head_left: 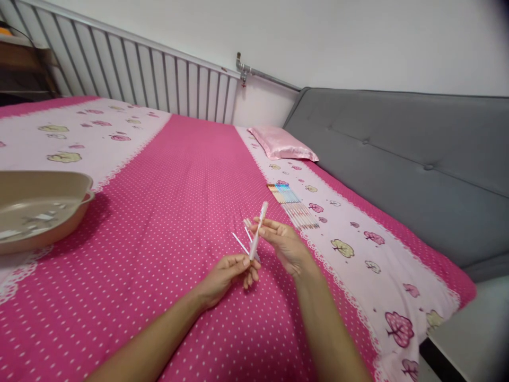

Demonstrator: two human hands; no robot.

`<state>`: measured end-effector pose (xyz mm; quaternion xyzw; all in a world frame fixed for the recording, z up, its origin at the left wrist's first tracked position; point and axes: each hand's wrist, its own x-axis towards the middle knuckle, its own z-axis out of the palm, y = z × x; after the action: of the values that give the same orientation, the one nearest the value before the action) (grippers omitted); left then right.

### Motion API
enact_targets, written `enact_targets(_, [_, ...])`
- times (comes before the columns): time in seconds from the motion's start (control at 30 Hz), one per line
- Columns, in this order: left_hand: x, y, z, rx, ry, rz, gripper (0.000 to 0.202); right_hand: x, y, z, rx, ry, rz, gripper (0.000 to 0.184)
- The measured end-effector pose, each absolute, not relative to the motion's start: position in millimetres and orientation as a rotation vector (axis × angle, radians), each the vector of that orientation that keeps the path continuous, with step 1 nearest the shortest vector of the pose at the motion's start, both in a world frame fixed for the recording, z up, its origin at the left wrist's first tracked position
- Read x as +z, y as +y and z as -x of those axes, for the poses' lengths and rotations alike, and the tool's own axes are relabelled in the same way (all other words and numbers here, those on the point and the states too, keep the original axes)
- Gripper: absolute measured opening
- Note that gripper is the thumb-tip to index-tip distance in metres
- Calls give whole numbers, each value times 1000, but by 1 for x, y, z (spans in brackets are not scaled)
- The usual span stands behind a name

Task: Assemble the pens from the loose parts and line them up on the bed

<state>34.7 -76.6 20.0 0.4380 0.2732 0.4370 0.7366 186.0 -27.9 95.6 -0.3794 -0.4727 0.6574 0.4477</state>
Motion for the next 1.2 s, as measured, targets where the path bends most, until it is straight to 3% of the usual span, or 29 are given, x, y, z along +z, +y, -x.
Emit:
enact_targets(0.63, [20,-74,-36,1034,910,-1014,26,96,-30,-181,1545,-1159,1073,48])
enact_targets(1.2, [16,-73,-37,1076,881,-989,33,97,-35,-175,1532,-1214,1117,47])
